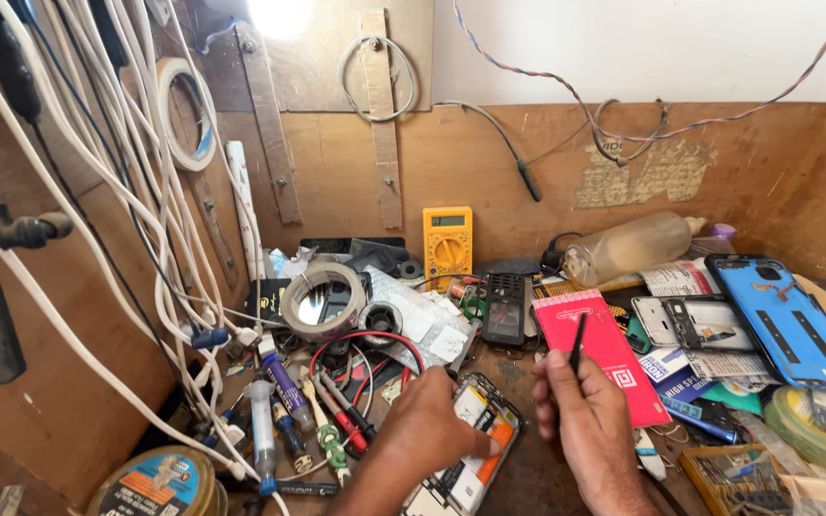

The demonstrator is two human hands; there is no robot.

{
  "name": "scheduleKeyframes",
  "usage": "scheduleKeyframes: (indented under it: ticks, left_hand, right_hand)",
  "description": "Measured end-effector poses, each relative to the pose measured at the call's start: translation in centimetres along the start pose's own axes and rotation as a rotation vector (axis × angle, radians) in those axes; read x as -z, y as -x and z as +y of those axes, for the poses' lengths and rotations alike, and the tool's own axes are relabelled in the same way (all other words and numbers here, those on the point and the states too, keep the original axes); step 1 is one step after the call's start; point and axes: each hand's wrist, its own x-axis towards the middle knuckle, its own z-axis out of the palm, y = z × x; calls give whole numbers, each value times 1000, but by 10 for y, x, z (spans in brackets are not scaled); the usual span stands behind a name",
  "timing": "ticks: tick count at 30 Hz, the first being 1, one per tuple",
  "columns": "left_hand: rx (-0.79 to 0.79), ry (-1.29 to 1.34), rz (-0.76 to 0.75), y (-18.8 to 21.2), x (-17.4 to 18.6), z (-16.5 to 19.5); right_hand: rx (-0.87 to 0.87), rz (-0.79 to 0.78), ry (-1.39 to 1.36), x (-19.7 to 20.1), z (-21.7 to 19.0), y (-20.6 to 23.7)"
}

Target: The person works on a disassembled smartphone, using a pen and a small screwdriver to manipulate internal components and connectors. They repeatedly probe the battery area and ribbon cable, then set the device down and pick up a blue phone case before returning to the phone.

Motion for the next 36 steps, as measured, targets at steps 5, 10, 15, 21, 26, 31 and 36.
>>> scheduleKeyframes:
  ticks: [5, 10, 15, 21, 26, 31, 36]
  left_hand:
    - [12, 552, -110, -17, -7, -20]
    - [-38, 815, -223, -18, -16, -34]
    - [-1, 929, -232, -31, -27, -41]
    - [-19, 996, -66, -37, -42, -39]
    - [-19, 1002, 12, -31, -38, -30]
    - [-7, 1032, 28, -28, -38, -25]
    - [3, 1067, 31, -30, -38, -26]
  right_hand:
    - [148, -37, 398, -7, 3, -7]
    - [49, -178, 353, -10, -1, -8]
    - [-46, -166, 344, -18, -8, -7]
    - [-3, -166, 418, -21, -16, -1]
    - [-47, -127, 475, -23, -21, 1]
    - [-70, -116, 485, -26, -23, 3]
    - [-66, -110, 508, -26, -25, 4]
